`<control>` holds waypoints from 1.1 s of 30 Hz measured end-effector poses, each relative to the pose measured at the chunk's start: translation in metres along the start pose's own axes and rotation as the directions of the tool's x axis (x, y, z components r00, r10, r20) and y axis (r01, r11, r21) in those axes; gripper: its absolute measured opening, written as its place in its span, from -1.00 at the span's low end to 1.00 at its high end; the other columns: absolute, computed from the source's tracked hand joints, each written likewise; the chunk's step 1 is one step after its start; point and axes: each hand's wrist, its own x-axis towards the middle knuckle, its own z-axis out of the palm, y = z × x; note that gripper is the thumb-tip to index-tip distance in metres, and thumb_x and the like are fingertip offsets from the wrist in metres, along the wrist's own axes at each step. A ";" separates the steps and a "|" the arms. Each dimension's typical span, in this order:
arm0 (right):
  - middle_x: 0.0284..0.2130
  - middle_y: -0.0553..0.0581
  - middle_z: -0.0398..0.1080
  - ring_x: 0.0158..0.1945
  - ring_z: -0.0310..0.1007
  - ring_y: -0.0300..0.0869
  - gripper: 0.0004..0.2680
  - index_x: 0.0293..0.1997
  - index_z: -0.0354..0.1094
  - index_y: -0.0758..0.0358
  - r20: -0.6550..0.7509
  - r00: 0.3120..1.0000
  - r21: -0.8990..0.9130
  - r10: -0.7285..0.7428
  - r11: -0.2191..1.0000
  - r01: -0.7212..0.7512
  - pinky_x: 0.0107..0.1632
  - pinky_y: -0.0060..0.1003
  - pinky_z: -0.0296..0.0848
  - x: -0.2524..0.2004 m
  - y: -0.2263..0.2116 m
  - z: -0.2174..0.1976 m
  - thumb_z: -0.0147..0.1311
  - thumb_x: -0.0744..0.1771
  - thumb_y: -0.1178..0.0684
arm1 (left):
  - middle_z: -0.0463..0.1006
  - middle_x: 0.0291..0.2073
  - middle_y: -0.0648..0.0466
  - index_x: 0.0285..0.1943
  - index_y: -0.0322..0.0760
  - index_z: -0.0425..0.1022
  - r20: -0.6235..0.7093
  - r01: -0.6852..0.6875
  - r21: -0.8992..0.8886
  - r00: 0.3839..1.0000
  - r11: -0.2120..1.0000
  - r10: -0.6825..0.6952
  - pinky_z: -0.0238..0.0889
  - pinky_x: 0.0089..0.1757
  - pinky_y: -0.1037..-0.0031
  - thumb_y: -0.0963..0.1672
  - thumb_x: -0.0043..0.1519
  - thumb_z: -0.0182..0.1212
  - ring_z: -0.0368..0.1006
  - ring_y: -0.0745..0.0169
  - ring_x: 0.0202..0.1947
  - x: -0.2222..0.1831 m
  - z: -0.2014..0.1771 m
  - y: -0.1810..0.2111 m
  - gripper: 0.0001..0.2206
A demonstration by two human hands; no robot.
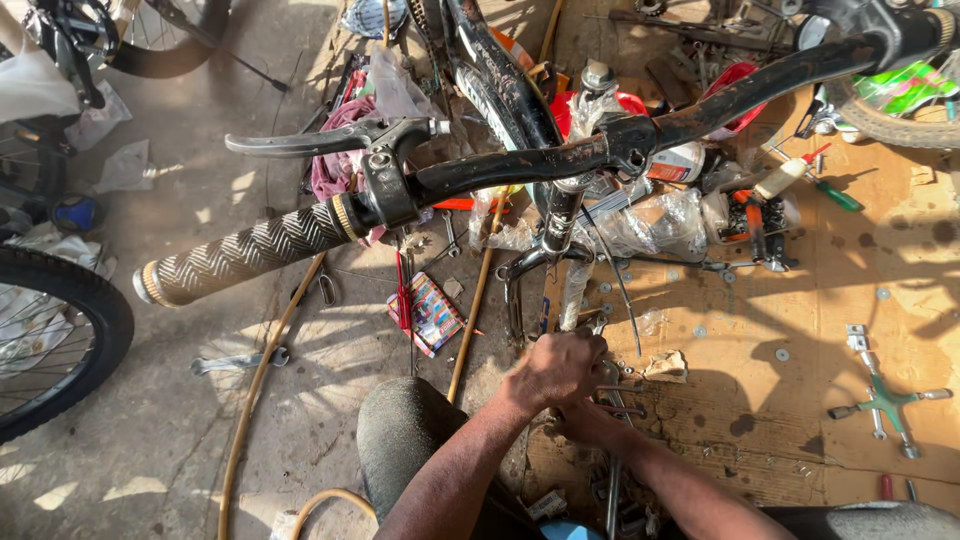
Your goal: The person uses a wrench to tighten and adjust bolts on the handlebars and front fork assembly of a bicycle.
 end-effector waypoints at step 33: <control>-0.29 0.20 0.54 -0.22 0.58 0.03 -0.89 -0.07 0.53 0.28 -0.516 0.715 -0.703 -0.472 0.710 -0.039 -0.08 -0.07 0.57 -0.172 -0.256 -0.529 0.16 0.36 0.11 | 0.64 -0.06 -0.05 0.23 -0.45 0.39 -0.575 -0.641 -0.768 0.704 -0.023 -0.417 0.39 -0.27 0.48 -0.18 0.35 0.20 0.56 0.30 -0.27 0.037 -0.192 0.087 -0.70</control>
